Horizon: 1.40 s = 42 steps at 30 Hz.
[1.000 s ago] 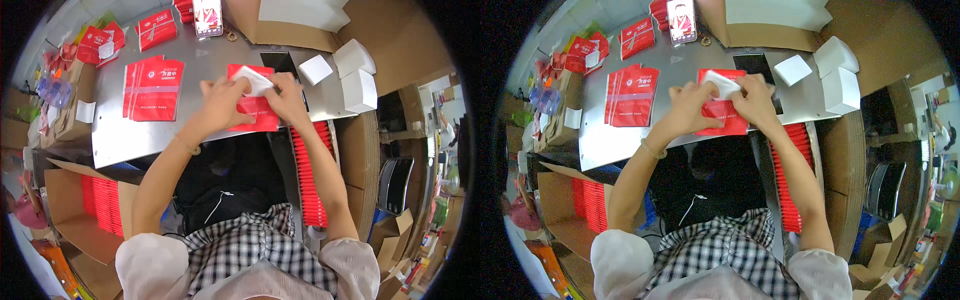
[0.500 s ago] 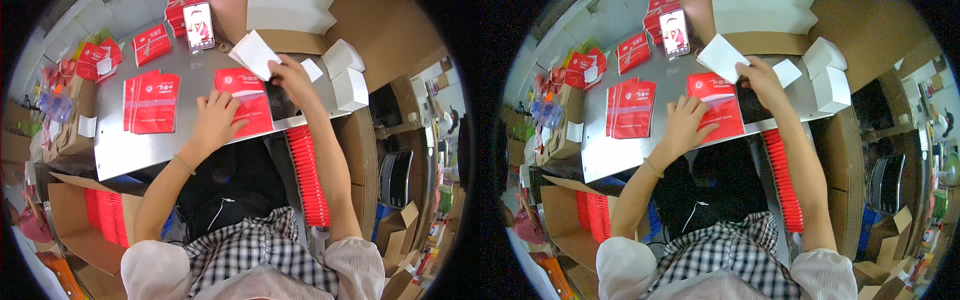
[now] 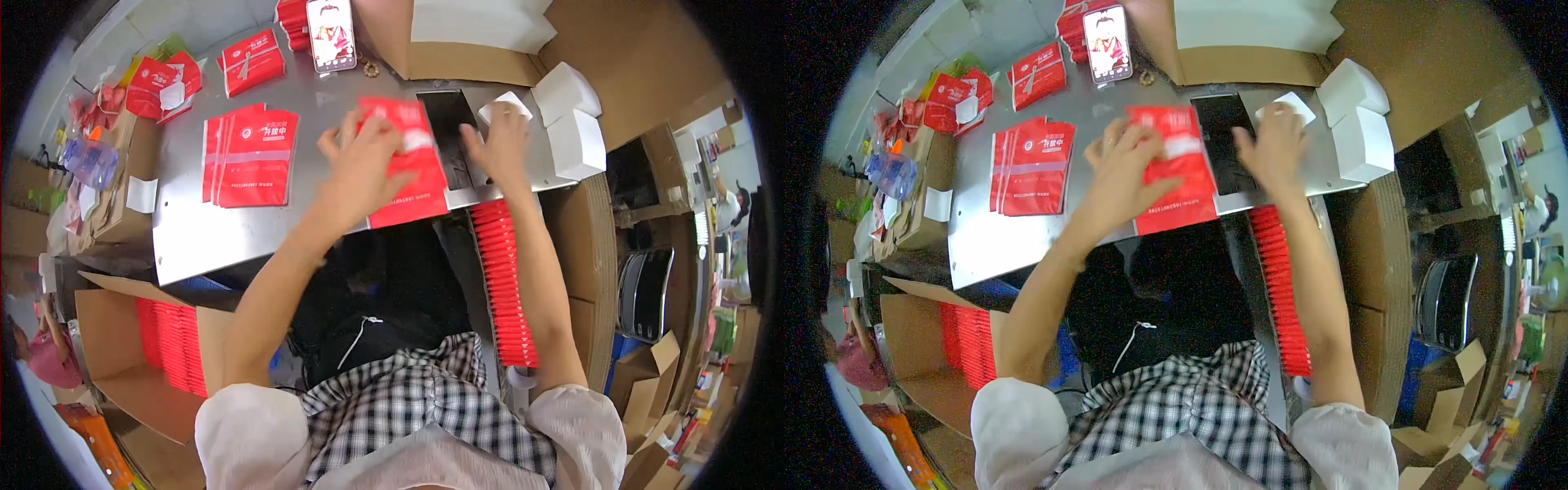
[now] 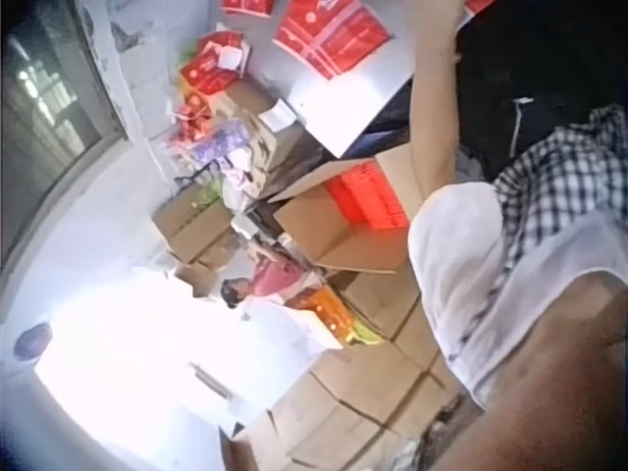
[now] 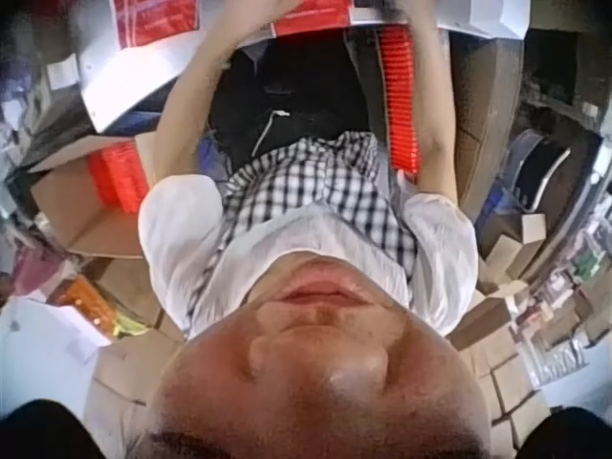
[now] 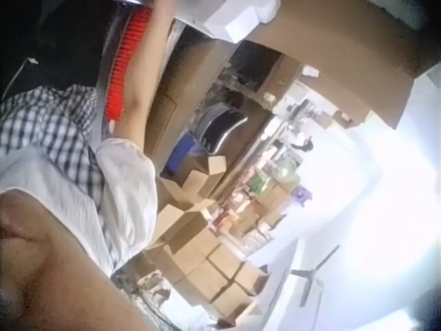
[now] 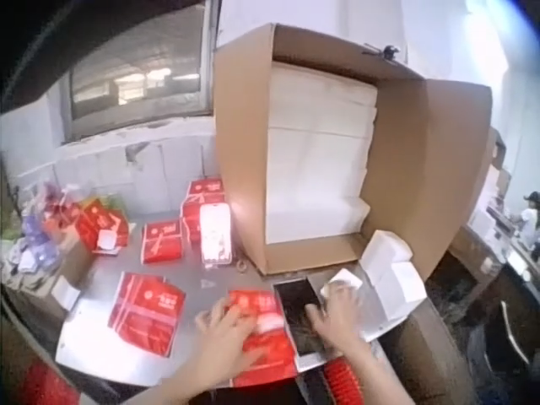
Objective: Placing booklets into red envelopes and organizing materials into a shipping box.
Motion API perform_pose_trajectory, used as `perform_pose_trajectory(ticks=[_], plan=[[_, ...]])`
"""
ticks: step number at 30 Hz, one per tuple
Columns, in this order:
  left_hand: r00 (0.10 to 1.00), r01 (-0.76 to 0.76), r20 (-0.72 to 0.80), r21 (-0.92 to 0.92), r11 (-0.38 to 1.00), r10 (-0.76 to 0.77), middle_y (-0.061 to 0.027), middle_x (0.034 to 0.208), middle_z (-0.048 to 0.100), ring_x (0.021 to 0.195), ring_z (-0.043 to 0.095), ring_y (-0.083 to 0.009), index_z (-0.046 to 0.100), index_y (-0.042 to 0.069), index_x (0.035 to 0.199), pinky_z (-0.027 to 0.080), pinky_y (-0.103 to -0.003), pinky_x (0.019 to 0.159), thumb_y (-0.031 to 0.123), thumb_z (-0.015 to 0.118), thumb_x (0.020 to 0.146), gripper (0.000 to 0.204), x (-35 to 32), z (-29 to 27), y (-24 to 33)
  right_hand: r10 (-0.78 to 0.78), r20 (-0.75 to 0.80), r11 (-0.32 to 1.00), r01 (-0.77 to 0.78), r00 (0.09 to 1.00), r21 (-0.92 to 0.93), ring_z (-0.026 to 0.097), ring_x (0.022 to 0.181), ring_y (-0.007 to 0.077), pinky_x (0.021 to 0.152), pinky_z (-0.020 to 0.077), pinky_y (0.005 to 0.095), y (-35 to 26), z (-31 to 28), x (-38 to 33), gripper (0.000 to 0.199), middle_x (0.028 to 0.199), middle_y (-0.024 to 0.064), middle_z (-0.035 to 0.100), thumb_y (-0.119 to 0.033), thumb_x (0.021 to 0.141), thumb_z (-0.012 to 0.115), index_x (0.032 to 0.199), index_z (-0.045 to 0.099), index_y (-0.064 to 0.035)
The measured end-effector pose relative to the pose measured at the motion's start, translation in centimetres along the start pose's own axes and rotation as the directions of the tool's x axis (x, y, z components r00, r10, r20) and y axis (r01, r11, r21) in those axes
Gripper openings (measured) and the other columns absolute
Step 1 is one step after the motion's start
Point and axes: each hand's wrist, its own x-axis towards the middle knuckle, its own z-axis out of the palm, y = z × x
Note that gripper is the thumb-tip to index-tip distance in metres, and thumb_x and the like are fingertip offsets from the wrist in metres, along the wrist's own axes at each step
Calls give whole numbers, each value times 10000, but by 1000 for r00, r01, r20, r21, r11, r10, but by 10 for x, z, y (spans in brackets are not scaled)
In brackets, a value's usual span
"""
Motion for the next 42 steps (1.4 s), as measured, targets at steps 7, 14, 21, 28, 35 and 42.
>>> perform_pose_trajectory(ticks=[7, 14, 21, 28, 35, 42], plan=[[993, -77, -103, -249, 965, 52, -100, 1186, 610, 1207, 517, -304, 581, 103, 1223, 265, -602, 1017, 300, 743, 803, 492, 0, 58, 42, -64, 149, 995, 51, 987, 87, 611, 967, 396, 833, 499, 526, 17, 10, 9, 269, 1020, 199, 607, -110, 840, 682, 1082, 613, -16], [998, -46, -34, 115, 992, 51, -66, 1210, 596, 1136, 552, -244, 635, 129, 1201, 389, -460, 924, 198, 683, 871, 341, -48, 17, -11, -227, 271, 972, 234, 935, 7, 569, 984, 415, 821, 488, 473, -7, -10, -6, 470, 1081, 189, 559, 57, 755, 617, 1213, 543, -22], [992, 54, -123, 162, 985, -34, -83, 1218, 601, 1150, 558, -263, 655, 94, 1181, 393, -438, 931, 198, 670, 883, 316, -48, 11, -5, 53, 318, 940, -155, 947, 304, 588, 1012, 464, 875, 490, 476, 9, -14, -9, 284, 1055, 250, 615, -42, 796, 677, 1064, 597, 9], [974, 129, -130, -346, 929, -183, -120, 1211, 584, 1155, 541, -314, 628, 72, 1163, 396, -457, 963, 194, 720, 841, 356, -33, -5, 12, 255, -44, 863, -207, 966, 460, 585, 890, 210, 816, 460, 341, -3, -80, -16, 238, 978, 106, 635, -96, 930, 664, 1137, 613, 10], [993, 46, -103, -151, 988, -62, -84, 1225, 583, 1131, 546, -286, 654, 107, 1127, 388, -443, 918, 223, 715, 836, 319, -58, 20, -1, -29, 52, 957, 13, 998, 288, 596, 888, 374, 828, 472, 447, 44, -70, -75, 188, 985, 194, 612, -40, 890, 629, 1069, 655, 9], [996, 49, -67, -131, 990, -58, -75, 1234, 586, 1163, 534, -284, 662, 96, 1135, 381, -440, 935, 236, 709, 855, 317, -53, 18, -3, 381, 388, 739, -528, 840, 418, 663, 793, 379, 747, 512, 381, 52, -73, -55, 268, 905, 208, 671, -171, 874, 673, 1021, 667, 53]])
